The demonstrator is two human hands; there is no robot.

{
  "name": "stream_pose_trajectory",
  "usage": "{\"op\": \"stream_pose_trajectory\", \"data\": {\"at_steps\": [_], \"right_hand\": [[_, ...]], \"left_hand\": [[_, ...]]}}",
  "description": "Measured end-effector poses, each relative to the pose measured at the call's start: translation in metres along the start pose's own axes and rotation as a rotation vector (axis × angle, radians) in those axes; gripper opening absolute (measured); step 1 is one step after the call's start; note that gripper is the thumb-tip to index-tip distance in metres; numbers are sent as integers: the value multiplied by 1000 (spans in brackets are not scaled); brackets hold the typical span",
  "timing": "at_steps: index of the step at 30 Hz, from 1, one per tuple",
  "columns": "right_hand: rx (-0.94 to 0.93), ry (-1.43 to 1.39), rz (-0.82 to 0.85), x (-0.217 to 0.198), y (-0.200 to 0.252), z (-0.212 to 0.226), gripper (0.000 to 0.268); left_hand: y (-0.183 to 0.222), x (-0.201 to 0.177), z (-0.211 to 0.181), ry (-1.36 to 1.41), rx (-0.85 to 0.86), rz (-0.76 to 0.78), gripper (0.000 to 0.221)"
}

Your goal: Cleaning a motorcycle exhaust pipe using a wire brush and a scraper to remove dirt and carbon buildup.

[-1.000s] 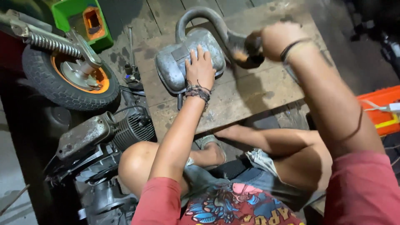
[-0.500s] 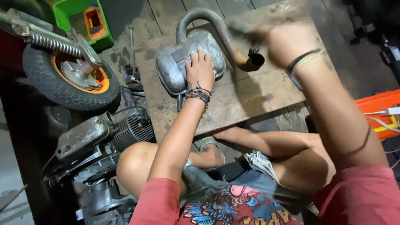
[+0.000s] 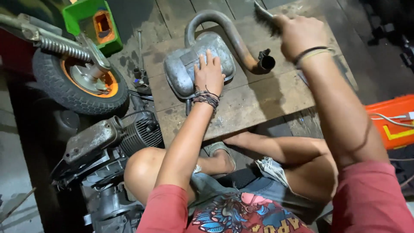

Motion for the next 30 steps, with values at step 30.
{"op": "stream_pose_trajectory", "data": {"at_steps": [30], "right_hand": [[-3, -163, -256, 18, 11, 22, 84]], "left_hand": [[-2, -9, -6, -12, -40, 74, 59]]}}
Point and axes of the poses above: each hand's wrist, its own y-axis away from the middle knuckle, its own x-axis out of the palm, z = x × y, the point moved 2 cm from there along -y, towards the middle knuckle, and after that the axes turned 7 degrees about -x, right-handed, at the moved point
